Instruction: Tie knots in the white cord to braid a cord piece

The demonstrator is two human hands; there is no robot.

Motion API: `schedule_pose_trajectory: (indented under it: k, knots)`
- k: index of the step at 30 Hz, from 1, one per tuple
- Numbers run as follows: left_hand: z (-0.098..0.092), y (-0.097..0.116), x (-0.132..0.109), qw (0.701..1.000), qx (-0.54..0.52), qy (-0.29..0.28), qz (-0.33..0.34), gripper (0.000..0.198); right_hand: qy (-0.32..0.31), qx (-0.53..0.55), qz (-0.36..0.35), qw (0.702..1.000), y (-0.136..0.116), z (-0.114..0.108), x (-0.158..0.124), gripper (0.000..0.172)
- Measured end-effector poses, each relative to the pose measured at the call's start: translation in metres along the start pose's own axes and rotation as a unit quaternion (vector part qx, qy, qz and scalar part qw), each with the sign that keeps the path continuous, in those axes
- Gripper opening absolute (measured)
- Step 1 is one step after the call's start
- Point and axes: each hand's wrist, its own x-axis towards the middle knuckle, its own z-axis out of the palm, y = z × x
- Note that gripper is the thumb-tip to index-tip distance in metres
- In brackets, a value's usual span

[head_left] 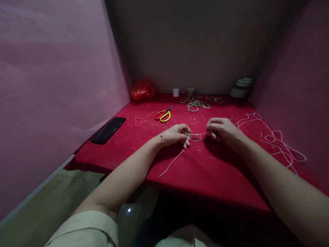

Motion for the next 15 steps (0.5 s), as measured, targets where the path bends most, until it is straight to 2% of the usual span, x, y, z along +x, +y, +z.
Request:
schedule_pose_trajectory:
  k: [5,8,11,15]
  knots:
    - [0.001,-0.002,0.004,0.999,0.039,0.020,-0.029,0.015,-0.007,-0.045,0.033,0.998,-0.005,-0.002,-0.002,0.013]
    - [0.003,-0.003,0.006,0.996,0.054,0.051,-0.038,0.013,-0.014,-0.039,0.023,0.999,-0.007,-0.002,-0.003,0.013]
    - [0.004,-0.003,0.007,0.993,0.100,0.060,-0.036,0.007,0.033,-0.036,0.016,0.999,-0.007,-0.004,-0.001,0.013]
    - [0.004,-0.003,0.007,0.991,0.123,0.046,-0.038,0.008,0.114,-0.093,0.023,0.989,-0.002,-0.012,0.004,0.016]
